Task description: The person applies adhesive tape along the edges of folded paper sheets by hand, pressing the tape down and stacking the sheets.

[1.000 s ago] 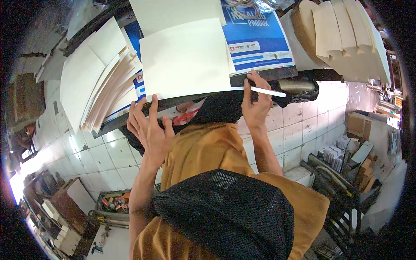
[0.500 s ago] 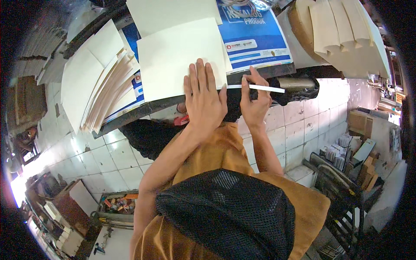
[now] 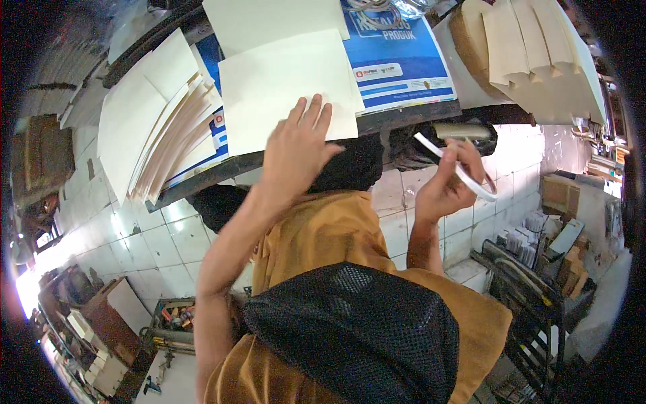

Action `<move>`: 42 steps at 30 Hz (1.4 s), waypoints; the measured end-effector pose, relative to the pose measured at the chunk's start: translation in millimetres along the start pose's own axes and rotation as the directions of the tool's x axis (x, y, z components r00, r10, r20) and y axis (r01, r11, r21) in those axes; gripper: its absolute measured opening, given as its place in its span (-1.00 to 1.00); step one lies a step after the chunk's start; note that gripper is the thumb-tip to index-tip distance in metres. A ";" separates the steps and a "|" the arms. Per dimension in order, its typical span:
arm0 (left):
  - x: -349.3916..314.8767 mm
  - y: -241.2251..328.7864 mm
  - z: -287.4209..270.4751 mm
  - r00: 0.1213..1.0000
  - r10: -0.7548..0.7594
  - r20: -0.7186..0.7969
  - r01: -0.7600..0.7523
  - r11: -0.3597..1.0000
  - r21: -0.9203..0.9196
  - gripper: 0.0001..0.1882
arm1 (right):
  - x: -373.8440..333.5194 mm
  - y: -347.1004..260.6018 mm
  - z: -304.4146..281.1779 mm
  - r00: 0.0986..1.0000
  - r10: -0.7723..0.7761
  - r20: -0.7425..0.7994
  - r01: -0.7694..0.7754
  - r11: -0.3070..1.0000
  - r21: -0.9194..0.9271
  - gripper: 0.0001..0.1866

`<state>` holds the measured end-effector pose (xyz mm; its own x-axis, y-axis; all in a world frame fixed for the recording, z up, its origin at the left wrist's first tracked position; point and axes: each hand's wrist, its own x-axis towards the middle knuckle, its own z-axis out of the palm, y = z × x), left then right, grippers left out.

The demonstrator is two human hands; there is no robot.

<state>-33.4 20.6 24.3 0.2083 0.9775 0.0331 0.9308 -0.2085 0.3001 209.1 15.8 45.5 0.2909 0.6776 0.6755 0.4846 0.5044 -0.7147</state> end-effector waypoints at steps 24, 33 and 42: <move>-95.5 -155.3 -79.5 0.731 -0.358 -0.581 0.386 0.919 -0.081 -0.52 | -79.7 -80.7 168.1 0.745 0.029 0.667 -0.203 0.962 0.184 -0.27; -120.5 -67.8 -33.3 0.694 -0.292 -0.658 0.140 0.951 -0.274 -0.42 | -87.2 -75.9 170.3 0.753 0.001 0.659 -0.087 0.991 0.097 -0.30; -117.6 -61.9 16.7 0.807 -0.307 -0.504 0.193 0.944 -0.268 -0.34 | -75.9 -75.8 158.6 0.716 -0.041 0.697 -0.007 0.998 0.065 -0.35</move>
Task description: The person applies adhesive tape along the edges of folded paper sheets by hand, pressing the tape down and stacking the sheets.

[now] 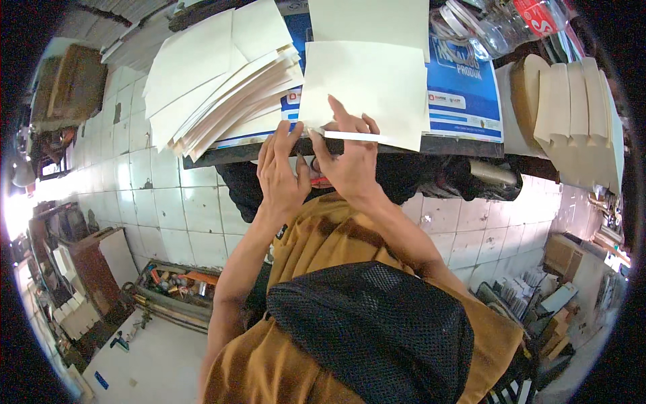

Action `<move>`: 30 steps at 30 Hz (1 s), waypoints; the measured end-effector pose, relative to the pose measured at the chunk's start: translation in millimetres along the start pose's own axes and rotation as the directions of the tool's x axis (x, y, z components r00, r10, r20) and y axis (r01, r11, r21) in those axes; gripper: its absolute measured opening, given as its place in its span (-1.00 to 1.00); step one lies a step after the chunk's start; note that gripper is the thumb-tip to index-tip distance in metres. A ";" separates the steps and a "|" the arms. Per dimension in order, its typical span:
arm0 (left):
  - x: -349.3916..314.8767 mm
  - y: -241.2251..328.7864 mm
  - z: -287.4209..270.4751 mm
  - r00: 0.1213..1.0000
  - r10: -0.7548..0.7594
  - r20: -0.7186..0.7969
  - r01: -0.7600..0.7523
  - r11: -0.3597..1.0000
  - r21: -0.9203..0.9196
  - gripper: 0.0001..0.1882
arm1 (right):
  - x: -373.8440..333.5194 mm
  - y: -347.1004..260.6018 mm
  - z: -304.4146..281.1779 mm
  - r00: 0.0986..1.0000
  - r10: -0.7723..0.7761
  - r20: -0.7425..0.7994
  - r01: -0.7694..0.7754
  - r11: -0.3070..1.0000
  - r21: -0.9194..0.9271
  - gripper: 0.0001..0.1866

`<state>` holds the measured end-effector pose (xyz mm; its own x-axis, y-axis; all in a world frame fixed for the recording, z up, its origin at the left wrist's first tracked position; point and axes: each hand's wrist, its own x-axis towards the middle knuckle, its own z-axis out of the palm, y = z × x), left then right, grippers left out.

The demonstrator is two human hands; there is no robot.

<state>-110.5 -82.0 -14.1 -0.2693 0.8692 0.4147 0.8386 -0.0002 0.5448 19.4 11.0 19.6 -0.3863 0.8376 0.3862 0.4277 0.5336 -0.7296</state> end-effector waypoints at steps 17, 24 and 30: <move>0.8 -4.1 -1.9 0.994 0.101 0.051 -0.106 0.988 0.109 -0.39 | -46.2 91.0 -114.8 0.902 0.258 -0.347 -0.262 0.964 0.035 -0.62; -1.1 -3.9 -0.4 0.991 0.106 0.076 -0.115 0.985 0.130 -0.37 | -49.5 96.2 -109.5 0.935 0.109 -0.336 -0.208 0.938 -0.276 -0.62; 0.3 0.3 -1.9 0.992 0.073 0.099 -0.088 0.985 0.151 -0.39 | -47.1 94.5 -108.6 0.935 0.084 -0.343 -0.197 0.931 -0.306 -0.62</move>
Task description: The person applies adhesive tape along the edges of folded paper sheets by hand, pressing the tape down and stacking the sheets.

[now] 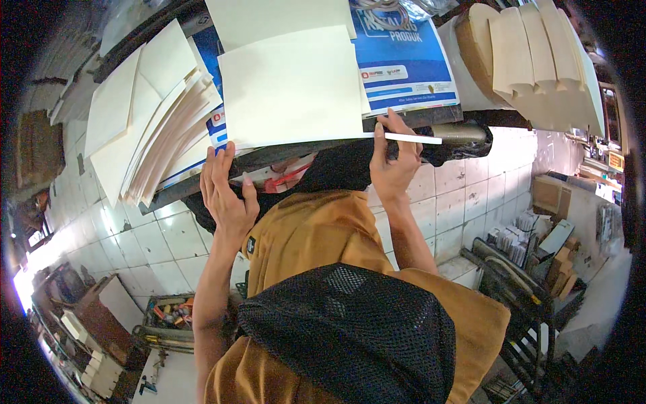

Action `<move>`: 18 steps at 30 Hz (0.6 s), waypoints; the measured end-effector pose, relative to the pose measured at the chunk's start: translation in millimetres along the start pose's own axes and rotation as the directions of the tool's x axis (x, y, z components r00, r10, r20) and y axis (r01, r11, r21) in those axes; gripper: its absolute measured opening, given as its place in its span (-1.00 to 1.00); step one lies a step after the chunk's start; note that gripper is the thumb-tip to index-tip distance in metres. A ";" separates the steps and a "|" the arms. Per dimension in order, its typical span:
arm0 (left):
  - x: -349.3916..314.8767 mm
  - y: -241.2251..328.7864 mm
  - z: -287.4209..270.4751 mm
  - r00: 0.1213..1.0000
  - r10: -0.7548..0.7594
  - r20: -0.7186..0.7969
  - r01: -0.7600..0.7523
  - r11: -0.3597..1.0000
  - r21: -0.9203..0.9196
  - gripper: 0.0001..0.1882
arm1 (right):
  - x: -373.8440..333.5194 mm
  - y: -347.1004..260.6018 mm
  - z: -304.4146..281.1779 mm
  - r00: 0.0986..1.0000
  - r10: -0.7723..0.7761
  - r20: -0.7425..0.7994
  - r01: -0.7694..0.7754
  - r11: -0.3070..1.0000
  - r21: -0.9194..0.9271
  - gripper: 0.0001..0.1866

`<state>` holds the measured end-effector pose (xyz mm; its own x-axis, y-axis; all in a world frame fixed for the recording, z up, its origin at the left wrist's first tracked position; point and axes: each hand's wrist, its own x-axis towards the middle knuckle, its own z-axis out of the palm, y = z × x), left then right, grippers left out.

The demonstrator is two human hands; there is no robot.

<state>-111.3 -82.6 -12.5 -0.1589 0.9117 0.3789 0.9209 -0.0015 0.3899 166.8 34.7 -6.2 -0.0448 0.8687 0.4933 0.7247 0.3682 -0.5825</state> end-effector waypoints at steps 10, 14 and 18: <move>-0.3 -0.7 0.2 1.000 0.007 -0.006 -0.007 0.999 -0.031 -0.38 | -0.3 1.0 4.7 1.000 0.018 -0.018 -0.019 0.999 -0.047 -0.64; -0.1 0.0 -0.3 1.000 0.007 -0.013 -0.007 0.999 -0.039 -0.39 | 2.1 -1.6 4.0 1.000 0.010 -0.002 -0.010 0.998 -0.060 -0.63; -0.1 -0.7 0.3 1.000 0.015 -0.018 -0.016 1.000 -0.020 -0.37 | 3.1 -1.8 4.4 1.000 -0.011 -0.010 0.010 0.999 -0.030 -0.62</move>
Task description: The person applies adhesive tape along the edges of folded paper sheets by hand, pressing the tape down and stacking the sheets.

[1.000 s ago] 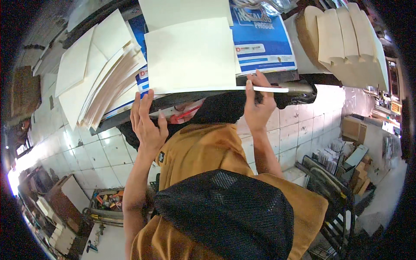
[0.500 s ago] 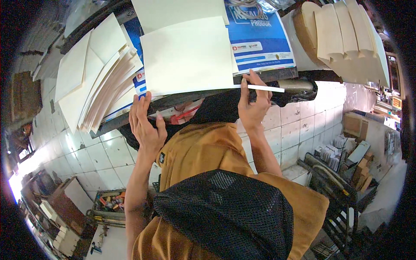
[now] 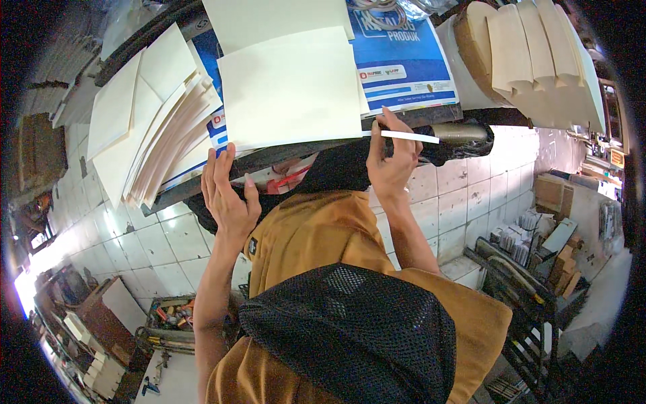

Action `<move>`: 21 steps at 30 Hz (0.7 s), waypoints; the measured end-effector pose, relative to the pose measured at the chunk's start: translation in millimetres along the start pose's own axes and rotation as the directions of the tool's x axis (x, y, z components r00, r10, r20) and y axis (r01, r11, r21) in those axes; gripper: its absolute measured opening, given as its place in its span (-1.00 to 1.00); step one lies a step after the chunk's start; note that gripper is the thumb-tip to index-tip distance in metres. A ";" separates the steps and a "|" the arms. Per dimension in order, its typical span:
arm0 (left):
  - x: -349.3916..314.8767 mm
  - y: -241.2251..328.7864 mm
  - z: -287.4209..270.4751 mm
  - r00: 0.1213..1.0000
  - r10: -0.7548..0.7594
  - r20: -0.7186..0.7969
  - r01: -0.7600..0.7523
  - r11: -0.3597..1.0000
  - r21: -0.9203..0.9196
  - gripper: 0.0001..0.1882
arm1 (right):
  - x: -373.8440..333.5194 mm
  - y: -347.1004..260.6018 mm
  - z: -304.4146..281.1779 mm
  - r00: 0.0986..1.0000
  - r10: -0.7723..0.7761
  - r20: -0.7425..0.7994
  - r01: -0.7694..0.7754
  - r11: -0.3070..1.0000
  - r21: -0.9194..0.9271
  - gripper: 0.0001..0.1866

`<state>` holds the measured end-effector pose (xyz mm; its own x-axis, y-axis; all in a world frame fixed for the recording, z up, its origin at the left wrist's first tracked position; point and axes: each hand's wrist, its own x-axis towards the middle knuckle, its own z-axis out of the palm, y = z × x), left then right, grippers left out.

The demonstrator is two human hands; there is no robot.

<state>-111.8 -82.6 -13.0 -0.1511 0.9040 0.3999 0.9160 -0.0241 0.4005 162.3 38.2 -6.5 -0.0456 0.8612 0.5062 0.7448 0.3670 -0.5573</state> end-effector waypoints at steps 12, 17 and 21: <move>69.9 95.1 6.6 0.994 -0.108 0.028 0.110 0.991 -0.074 -0.18 | -2.3 5.0 3.0 0.999 -0.031 -0.019 0.032 0.999 0.034 -0.62; 74.4 130.7 65.5 0.986 0.044 0.159 -0.033 0.997 -0.074 -0.14 | -2.0 2.5 0.8 1.000 -0.006 0.009 0.005 1.000 0.029 -0.64; 65.5 127.9 79.2 0.975 0.039 0.220 -0.031 0.999 -0.042 -0.15 | -1.2 1.7 -1.5 1.000 0.014 0.027 -0.015 0.999 0.043 -0.63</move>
<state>24.9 7.3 -0.9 -0.0294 0.9740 0.2246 0.9038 -0.0700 0.4221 164.6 37.2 -7.0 -0.0529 0.8755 0.4803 0.7161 0.3684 -0.5928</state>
